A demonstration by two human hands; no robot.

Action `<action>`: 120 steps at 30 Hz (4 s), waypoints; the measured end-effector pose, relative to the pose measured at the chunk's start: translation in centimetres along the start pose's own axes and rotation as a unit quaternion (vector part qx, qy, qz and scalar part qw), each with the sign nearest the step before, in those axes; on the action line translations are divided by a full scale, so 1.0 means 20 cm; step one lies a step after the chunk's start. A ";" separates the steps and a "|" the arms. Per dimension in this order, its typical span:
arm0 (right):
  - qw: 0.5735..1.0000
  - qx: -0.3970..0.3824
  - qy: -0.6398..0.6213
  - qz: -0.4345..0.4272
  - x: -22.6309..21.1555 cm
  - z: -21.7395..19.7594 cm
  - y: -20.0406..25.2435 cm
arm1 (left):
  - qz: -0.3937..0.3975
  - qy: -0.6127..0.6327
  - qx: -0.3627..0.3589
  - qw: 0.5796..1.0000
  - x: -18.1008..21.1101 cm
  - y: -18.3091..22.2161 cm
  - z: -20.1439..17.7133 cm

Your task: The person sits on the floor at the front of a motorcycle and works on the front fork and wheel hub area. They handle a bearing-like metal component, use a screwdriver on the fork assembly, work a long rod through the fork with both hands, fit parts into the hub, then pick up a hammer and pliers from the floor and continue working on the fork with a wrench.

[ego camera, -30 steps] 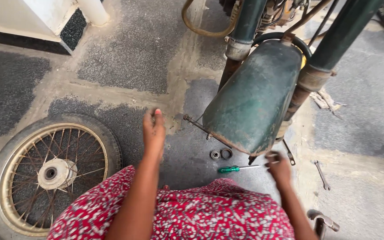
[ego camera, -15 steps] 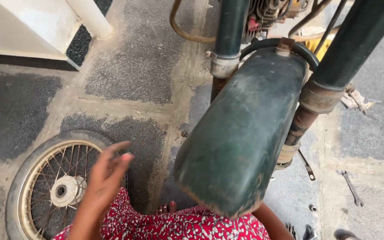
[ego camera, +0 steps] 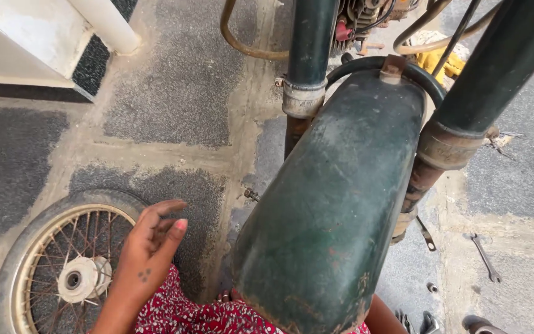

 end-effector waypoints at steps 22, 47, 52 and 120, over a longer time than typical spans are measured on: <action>0.995 -0.048 -0.036 0.084 -0.10 -0.03 0.21 | -0.059 -0.102 -0.049 0.992 -0.03 0.01 0.10; 0.871 0.063 -0.485 -0.048 -0.24 -0.33 0.56 | 0.071 -0.105 -0.035 0.991 0.18 0.27 0.17; 0.744 0.023 -0.666 0.060 -0.39 -0.40 0.74 | 0.080 -0.091 -0.030 0.992 0.19 0.37 0.13; 0.889 0.067 -0.378 -0.251 -1.62 -1.31 1.21 | 0.012 0.429 -0.223 0.875 0.20 0.39 0.40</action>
Point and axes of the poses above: each hand's wrist, its own y-axis away from the middle knuckle, its own z-axis out of the palm, x = y × z, the point moved 9 cm from there along -y, towards the middle knuckle, and after that the axes turned 1 degree about -y, right-handed, at the moved point
